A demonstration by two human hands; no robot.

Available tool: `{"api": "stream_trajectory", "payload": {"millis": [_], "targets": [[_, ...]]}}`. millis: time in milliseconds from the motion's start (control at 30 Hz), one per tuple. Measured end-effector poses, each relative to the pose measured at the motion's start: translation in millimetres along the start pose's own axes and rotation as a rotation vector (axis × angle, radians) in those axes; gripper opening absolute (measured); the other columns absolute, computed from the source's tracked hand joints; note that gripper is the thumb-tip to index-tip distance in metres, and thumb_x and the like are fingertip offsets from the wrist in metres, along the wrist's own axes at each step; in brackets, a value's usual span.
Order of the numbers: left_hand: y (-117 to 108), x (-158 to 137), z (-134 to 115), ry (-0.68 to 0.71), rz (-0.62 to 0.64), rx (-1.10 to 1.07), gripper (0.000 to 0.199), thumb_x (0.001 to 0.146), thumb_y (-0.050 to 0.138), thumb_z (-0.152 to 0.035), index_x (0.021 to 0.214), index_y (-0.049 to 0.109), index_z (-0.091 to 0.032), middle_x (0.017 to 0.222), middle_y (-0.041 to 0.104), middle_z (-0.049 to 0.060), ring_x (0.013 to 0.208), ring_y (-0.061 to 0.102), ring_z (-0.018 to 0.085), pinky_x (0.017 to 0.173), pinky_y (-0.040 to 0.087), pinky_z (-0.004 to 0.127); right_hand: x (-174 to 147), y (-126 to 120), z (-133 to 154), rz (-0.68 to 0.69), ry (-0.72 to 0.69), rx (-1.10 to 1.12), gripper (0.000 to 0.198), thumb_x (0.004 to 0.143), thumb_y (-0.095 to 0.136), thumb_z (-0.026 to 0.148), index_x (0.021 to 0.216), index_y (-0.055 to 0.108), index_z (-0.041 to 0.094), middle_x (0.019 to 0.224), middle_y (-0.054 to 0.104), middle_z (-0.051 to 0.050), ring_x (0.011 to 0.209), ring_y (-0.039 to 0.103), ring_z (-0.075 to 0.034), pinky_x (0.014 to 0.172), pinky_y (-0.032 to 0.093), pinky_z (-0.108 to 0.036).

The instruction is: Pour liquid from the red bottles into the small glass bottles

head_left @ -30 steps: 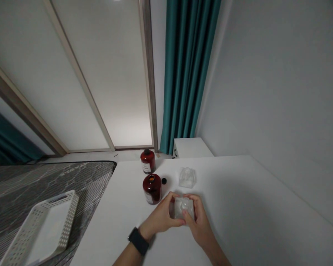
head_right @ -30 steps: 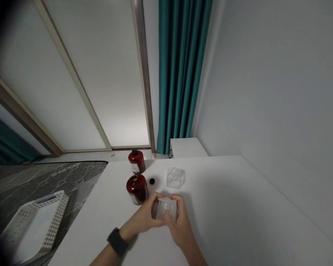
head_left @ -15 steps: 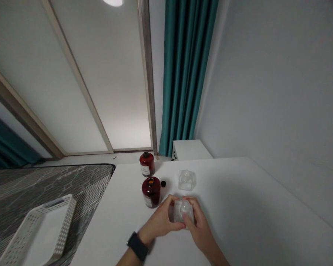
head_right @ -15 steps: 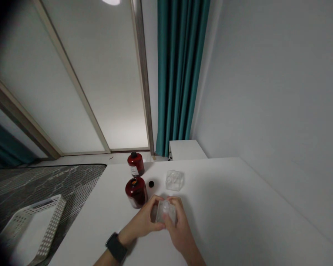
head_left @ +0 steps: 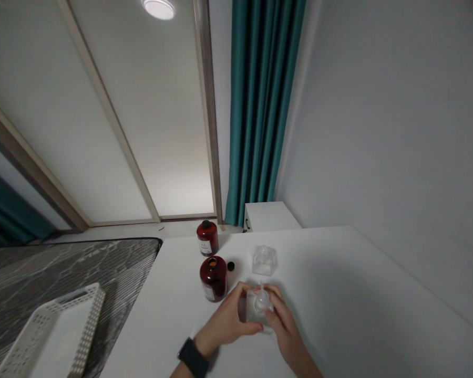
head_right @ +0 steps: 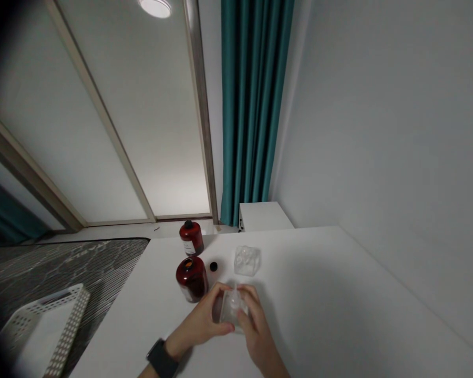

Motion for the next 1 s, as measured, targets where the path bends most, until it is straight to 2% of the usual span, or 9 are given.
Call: {"api": "stream_trajectory", "payload": {"millis": [167,300,400,600,800,1000], "targets": [[0.1,-0.7,2.1,-0.026,-0.008,0.031,0.058,0.064,0.083,-0.019,0.113,0.052,-0.02,0.115,0.064,0.006,0.108,0.058,0.026,0.097,0.044,0.037,-0.2,-0.2,-2.9,-0.041,0.047,-0.006,0.038,0.089,0.063,0.041,0.123,0.057,0.025,0.119,0.065,-0.009,0.114,0.063,-0.028,0.101,0.052,-0.041],[0.5,-0.2,-0.9,-0.015,-0.009,0.029,0.055,0.065,0.084,-0.021,0.111,0.053,-0.019,0.111,0.063,0.005,0.105,0.058,0.025,0.094,0.044,0.036,3.8,3.0,15.3,0.014,0.003,0.006,0.029,0.093,0.057,0.04,0.117,0.063,0.026,0.117,0.065,-0.008,0.114,0.063,-0.026,0.101,0.051,-0.038],[0.4,0.3,-4.1,-0.005,-0.007,0.033,0.056,0.066,0.085,-0.025,0.112,0.054,-0.019,0.111,0.063,0.006,0.105,0.058,0.026,0.093,0.043,0.035,5.0,2.0,24.5,0.033,-0.028,0.033,0.03,0.097,0.05,0.043,0.114,0.067,0.026,0.118,0.066,-0.008,0.116,0.062,-0.026,0.102,0.051,-0.036],[0.4,0.7,-6.3,-0.034,-0.005,0.045,0.053,0.064,0.08,-0.016,0.11,0.054,-0.019,0.11,0.063,0.005,0.104,0.059,0.026,0.092,0.043,0.035,3.1,0.6,18.8,-0.029,0.0,0.037,0.032,0.093,0.059,0.045,0.118,0.06,0.025,0.11,0.067,-0.007,0.106,0.066,-0.024,0.094,0.055,-0.034],[0.7,0.9,-3.1,-0.031,-0.002,0.043,0.057,0.065,0.082,-0.022,0.114,0.053,-0.02,0.112,0.063,0.005,0.106,0.057,0.027,0.095,0.042,0.036,4.5,2.3,20.9,0.04,-0.012,0.009,0.032,0.097,0.049,0.046,0.118,0.064,0.027,0.12,0.064,-0.007,0.119,0.06,-0.026,0.104,0.049,-0.036],[0.5,1.2,0.3,-0.047,-0.005,0.044,0.056,0.062,0.08,-0.015,0.111,0.054,-0.021,0.11,0.063,0.004,0.105,0.058,0.026,0.093,0.042,0.034,2.0,1.5,9.6,-0.008,0.036,0.001,0.034,0.093,0.058,0.046,0.121,0.058,0.026,0.114,0.066,-0.007,0.109,0.065,-0.025,0.096,0.053,-0.035]]}}
Point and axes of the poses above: each hand's wrist, its own x-axis towards the middle knuckle, its own y-axis out of the palm, z = x × y, the point moved 9 cm from there along x, towards the middle knuckle
